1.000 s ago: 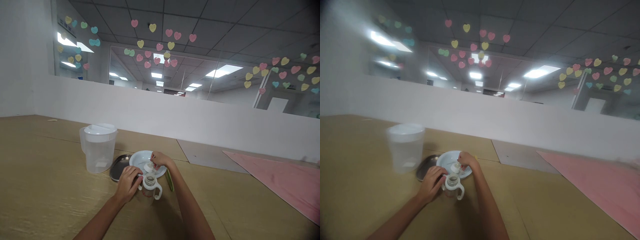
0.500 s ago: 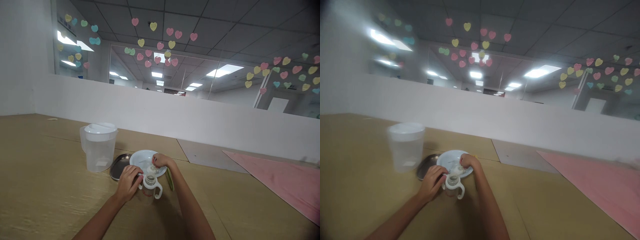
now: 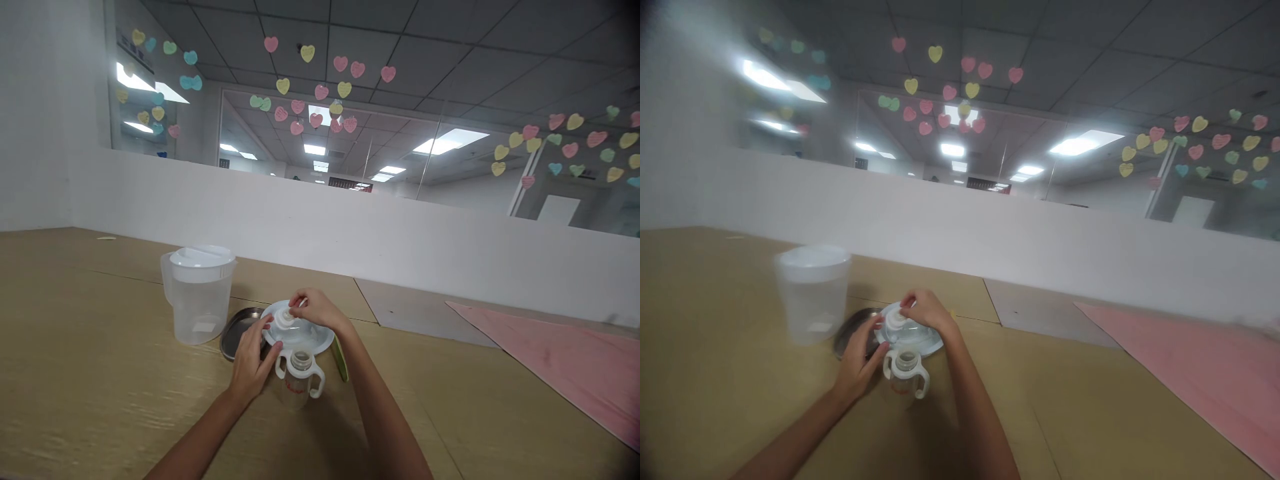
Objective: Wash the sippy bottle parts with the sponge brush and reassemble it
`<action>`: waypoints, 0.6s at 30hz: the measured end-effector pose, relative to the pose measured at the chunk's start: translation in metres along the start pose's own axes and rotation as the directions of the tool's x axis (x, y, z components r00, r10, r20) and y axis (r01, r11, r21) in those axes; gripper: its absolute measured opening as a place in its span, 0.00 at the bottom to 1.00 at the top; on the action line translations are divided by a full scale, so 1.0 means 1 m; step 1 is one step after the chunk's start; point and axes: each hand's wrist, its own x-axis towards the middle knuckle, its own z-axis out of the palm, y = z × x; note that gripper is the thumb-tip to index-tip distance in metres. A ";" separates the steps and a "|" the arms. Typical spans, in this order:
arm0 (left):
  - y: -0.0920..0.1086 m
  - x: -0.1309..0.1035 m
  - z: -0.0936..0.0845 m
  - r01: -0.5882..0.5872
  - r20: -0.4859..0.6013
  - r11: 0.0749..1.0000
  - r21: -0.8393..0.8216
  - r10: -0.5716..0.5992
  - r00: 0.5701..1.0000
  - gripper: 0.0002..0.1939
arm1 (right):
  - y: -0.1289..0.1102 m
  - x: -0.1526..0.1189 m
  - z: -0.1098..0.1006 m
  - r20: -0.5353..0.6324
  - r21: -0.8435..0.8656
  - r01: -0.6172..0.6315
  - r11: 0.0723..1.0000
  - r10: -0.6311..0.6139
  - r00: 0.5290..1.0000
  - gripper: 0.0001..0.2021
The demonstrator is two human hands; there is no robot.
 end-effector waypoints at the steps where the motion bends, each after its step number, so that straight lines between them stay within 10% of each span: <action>1: -0.002 0.000 0.001 0.026 -0.018 1.000 -0.005 -0.027 0.999 0.26 | -0.007 -0.002 0.002 0.013 0.018 0.033 0.999 -0.033 0.999 0.06; 18: -0.001 0.000 0.002 0.006 -0.004 1.000 0.021 -0.006 1.000 0.20 | -0.031 -0.011 0.026 0.129 -0.021 0.176 0.984 -0.172 0.977 0.18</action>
